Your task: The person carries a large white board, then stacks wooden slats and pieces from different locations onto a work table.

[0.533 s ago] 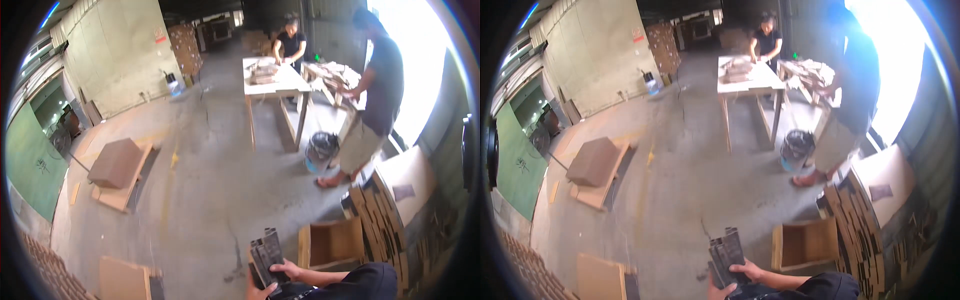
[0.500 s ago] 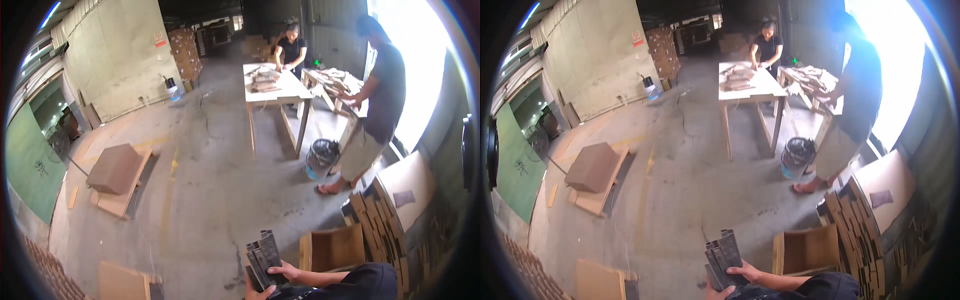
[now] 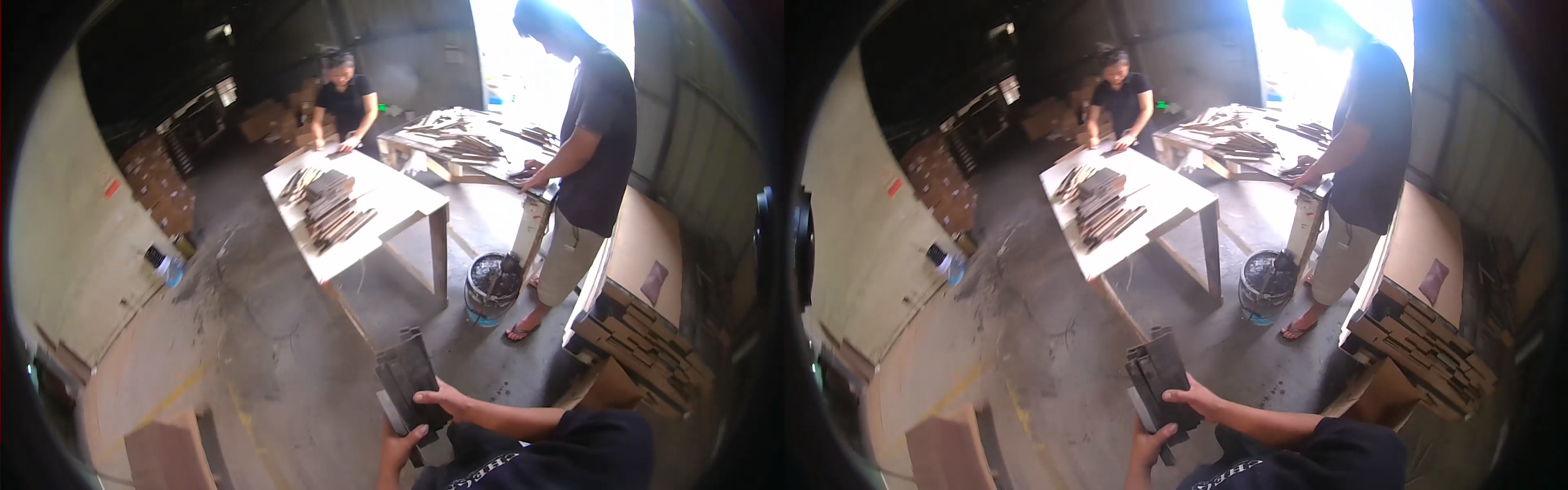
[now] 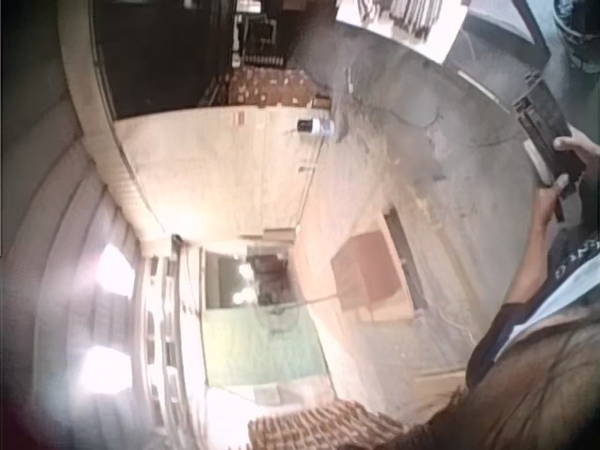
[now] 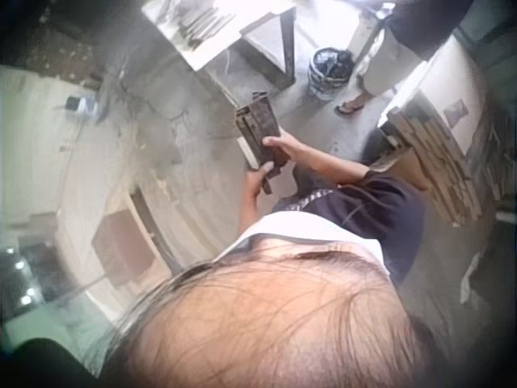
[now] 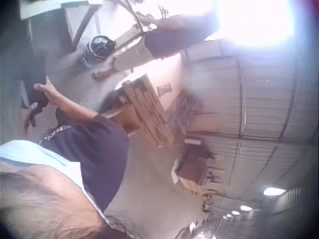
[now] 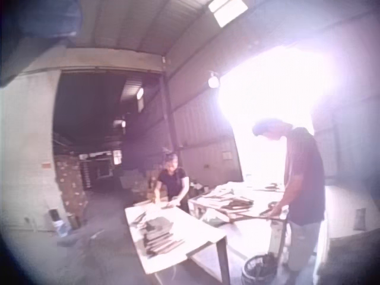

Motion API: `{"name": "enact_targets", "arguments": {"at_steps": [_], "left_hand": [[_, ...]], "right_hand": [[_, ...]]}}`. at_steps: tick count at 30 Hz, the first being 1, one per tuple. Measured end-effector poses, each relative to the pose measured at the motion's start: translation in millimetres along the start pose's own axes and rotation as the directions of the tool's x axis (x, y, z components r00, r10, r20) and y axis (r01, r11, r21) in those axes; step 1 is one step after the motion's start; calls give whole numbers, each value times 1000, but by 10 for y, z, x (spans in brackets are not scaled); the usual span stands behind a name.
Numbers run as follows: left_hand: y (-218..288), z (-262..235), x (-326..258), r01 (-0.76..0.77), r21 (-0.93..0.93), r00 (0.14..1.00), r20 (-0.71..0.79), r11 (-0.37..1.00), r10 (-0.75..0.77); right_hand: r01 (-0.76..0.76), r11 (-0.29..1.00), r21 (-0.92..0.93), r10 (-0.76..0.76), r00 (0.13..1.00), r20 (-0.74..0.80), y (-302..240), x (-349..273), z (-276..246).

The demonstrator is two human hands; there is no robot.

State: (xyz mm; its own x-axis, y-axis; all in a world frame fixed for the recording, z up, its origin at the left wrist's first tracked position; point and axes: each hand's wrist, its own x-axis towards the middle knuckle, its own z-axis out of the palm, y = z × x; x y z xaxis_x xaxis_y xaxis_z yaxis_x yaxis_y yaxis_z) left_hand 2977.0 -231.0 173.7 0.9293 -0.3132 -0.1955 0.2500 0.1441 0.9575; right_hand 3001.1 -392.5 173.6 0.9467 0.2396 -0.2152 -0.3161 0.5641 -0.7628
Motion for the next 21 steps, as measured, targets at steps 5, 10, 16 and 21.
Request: {"name": "enact_targets", "arguments": {"at_steps": [5, 10, 16, 21], "left_hand": [[621, 90, 2065, 33, 115, 967, 248, 993, -61], [1392, -399, 3987, -15, 244, 937, 341, 970, -71], [2757, -849, 5919, 73, 265, 898, 401, 962, -179], [3260, -1576, 7672, 159, 304, 832, 472, 939, -293]], "right_hand": [[160, 984, 77, -150, 981, -120, -941, 1404, -620], [293, 948, 124, -280, 953, -112, -1697, 3203, -639], [315, 939, 141, -295, 945, -144, -2713, 5361, -485], [408, 908, 96, -364, 881, -303, -3237, 6927, -308]]}}
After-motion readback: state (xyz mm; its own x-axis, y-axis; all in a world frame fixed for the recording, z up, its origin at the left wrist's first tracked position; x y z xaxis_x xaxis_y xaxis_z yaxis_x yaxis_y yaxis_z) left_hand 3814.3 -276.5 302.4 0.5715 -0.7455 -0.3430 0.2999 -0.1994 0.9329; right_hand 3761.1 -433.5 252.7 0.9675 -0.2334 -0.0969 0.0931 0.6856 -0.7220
